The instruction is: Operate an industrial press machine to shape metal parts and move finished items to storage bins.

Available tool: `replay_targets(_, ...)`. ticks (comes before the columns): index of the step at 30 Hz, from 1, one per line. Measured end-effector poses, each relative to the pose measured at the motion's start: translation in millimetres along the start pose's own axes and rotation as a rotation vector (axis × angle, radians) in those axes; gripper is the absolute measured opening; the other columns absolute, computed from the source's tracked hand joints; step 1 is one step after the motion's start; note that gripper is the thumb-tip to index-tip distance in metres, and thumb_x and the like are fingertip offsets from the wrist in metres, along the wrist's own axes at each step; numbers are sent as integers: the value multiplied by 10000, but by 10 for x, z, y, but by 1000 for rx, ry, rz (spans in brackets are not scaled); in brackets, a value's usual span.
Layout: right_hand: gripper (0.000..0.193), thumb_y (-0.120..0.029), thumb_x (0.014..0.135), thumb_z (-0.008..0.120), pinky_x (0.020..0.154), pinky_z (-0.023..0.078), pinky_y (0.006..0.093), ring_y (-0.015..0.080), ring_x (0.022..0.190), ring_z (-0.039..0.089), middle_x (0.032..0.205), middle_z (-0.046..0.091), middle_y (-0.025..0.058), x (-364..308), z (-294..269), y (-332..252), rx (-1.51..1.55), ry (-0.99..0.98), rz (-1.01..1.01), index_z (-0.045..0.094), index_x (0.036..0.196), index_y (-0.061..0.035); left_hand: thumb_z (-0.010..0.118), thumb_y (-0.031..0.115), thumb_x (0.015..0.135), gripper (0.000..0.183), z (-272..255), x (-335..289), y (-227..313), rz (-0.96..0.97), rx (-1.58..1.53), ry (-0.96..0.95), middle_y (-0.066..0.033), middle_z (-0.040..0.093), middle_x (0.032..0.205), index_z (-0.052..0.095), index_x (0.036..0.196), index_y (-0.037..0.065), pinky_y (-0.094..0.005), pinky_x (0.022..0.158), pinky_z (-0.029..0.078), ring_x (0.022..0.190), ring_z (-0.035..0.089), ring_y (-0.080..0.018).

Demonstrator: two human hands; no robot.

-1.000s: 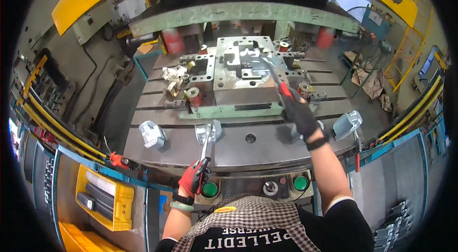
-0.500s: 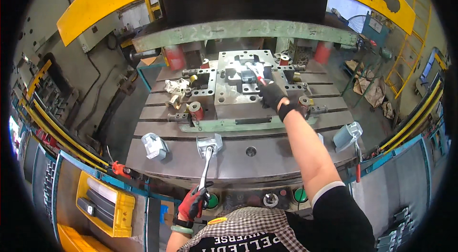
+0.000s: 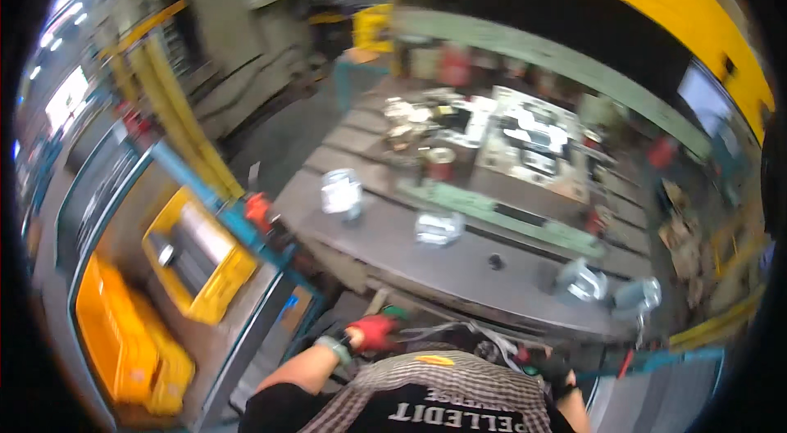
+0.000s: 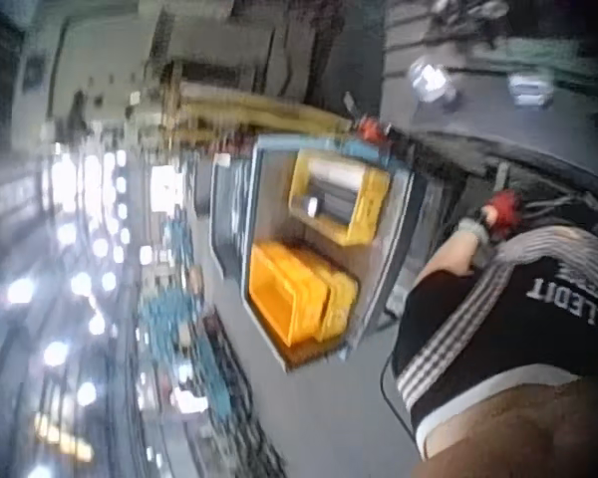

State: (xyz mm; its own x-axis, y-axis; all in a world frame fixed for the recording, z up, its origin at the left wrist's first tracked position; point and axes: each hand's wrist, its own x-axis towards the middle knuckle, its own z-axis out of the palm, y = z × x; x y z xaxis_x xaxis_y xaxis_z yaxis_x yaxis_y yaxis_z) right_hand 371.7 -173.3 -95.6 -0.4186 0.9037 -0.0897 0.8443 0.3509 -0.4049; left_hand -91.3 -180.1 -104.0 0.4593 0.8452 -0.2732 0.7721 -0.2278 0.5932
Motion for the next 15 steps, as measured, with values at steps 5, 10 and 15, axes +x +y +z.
replay_targets(5,278,-263,759,603,675,507,394,321,767,613,920,617,144,-240,639,268,115,-184,348,613,1005,-136,650,515,684,660,205,227,-21,-193,73,-156,-120,560,1199,520,1243,191,-435,894,445,1070,555,-317)
replay_targets(10,277,-277,755,609,682,509,396,328,779,614,932,617,149,-177,1007,582,38,-266,348,617,992,-134,627,551,702,623,37,289,74,-269,36,-357,-84,624,1111,543,1217,210,-427,859,455,1019,593,-293)
replay_targets(15,277,-290,751,616,688,511,398,335,792,616,945,618,155,-312,1217,892,-20,-292,311,621,979,-133,605,576,709,667,-192,359,193,-282,108,-504,-76,578,1209,535,1241,179,-441,917,423,1101,554,-275)
